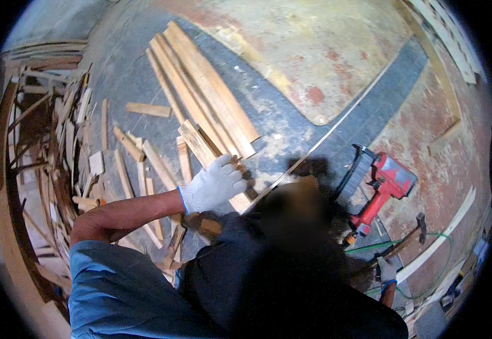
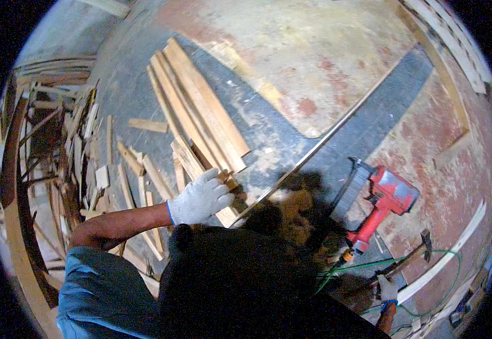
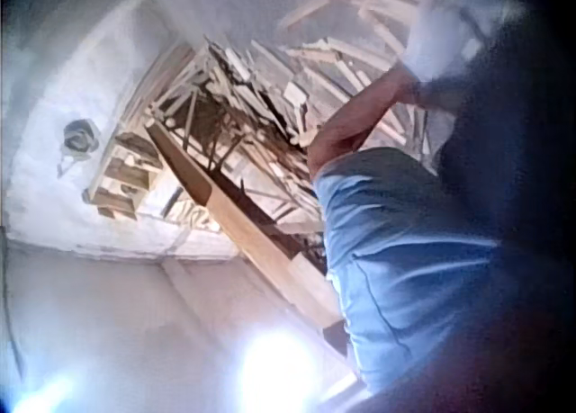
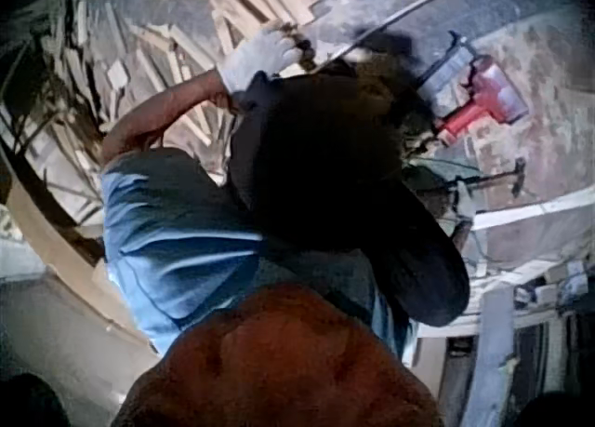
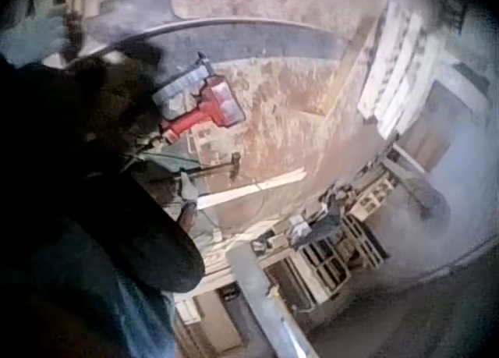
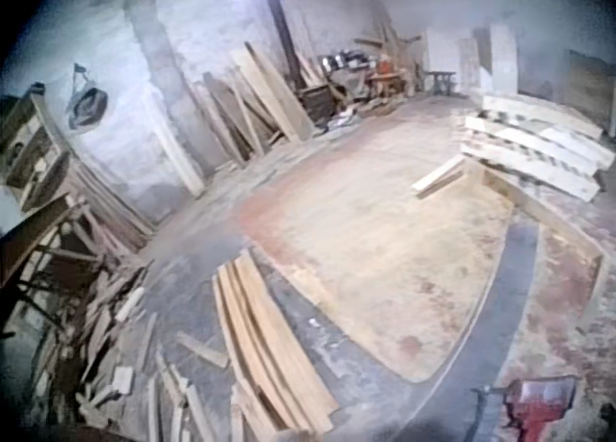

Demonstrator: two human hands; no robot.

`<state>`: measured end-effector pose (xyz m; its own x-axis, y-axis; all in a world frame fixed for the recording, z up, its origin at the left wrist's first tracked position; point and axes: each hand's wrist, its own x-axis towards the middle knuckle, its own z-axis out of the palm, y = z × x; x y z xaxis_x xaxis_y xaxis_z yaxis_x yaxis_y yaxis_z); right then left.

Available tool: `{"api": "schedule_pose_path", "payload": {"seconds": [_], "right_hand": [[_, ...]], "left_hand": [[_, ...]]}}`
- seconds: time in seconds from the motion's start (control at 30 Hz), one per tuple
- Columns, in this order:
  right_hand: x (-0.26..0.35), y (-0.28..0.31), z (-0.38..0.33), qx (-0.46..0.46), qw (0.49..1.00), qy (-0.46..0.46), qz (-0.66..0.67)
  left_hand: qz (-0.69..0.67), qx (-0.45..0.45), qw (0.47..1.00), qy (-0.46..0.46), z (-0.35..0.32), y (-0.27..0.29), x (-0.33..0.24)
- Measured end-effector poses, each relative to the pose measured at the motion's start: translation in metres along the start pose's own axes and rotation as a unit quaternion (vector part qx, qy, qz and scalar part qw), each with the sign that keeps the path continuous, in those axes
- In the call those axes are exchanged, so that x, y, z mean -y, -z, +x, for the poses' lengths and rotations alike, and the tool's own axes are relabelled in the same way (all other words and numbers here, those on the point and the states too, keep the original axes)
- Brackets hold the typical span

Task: The person sits on the floor and assembles wooden frames by joining planks with smaller blocks. They use a hammer to tap pieces into alignment and a pneumatic nail gun to fasten them together. The person repeatedly picks up wood pieces, aligns them, and secures them to build a rectangular frame structure.

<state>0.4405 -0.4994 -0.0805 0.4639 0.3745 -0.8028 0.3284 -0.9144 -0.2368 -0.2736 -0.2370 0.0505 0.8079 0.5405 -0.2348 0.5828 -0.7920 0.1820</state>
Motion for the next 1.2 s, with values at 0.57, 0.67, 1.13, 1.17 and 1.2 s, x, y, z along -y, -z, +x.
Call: {"api": "schedule_pose_path", "payload": {"seconds": [0.57, 0.67, 1.13, 1.17, 1.2], "right_hand": [[0.004, 0.033, 0.025, 0.078, 0.995, 0.056, -0.027], [0.011, 0.035, 0.022, 0.077, 0.993, 0.067, -0.064], [-0.017, -0.015, 0.072, -0.085, 0.993, 0.060, 0.061], [-0.028, -0.028, 0.084, -0.160, 0.981, 0.100, -0.046], [-0.045, -0.030, 0.096, -0.169, 0.982, 0.070, -0.039]], "left_hand": [[-0.218, 0.320, 0.866, 0.315, -0.245, -0.086, 0.049], [-0.264, 0.033, 0.666, 0.697, -0.249, -0.112, 0.095], [-0.219, -0.082, 0.562, 0.794, -0.250, -0.189, 0.123], [-0.193, -0.110, 0.583, 0.781, -0.278, -0.215, 0.138], [-0.172, -0.138, 0.605, 0.765, -0.300, -0.239, 0.152]]}}
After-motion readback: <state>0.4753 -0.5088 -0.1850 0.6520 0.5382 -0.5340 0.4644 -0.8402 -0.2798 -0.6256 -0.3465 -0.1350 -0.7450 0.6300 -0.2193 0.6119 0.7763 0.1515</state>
